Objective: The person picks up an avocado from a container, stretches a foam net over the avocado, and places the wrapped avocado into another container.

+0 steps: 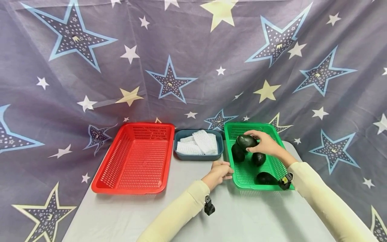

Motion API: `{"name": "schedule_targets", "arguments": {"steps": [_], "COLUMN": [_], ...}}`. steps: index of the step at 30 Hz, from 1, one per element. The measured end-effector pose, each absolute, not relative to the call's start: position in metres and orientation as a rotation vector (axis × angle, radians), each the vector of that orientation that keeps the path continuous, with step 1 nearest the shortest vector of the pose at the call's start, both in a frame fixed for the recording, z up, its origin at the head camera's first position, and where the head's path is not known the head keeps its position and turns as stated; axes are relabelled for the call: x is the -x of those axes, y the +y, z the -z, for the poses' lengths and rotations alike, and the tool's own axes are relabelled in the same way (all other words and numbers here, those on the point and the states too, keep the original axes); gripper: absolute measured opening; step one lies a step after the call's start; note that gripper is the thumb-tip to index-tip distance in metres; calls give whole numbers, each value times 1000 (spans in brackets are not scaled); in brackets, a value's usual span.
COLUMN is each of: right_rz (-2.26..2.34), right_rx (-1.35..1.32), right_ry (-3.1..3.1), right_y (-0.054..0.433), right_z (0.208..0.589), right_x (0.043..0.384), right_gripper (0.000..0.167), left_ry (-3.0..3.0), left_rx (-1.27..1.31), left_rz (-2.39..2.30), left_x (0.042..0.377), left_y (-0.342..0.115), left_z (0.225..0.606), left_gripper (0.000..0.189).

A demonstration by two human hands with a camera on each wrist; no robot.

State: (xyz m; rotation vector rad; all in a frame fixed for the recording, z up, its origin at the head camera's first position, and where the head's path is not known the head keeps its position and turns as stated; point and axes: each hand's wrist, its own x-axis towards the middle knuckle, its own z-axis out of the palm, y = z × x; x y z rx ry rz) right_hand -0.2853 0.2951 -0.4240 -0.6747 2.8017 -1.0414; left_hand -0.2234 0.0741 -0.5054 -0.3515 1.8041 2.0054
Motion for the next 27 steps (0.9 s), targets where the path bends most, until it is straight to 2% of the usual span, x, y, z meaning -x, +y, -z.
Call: {"name": "schedule_targets", "arguments": {"steps": [15,27], "right_rz": [1622,1849], "right_rx": [432,518], "right_ry": [2582,2419], "right_y": [284,264], "right_z": [407,404], "right_x": [272,259], "right_gripper": [66,63], "left_ry": [1781,1740], "left_rx": [319,329], "left_rz": [-2032,-2060], "left_x": [224,220], "left_y": [74,72], "left_z": [514,511], "left_gripper": [38,38]}}
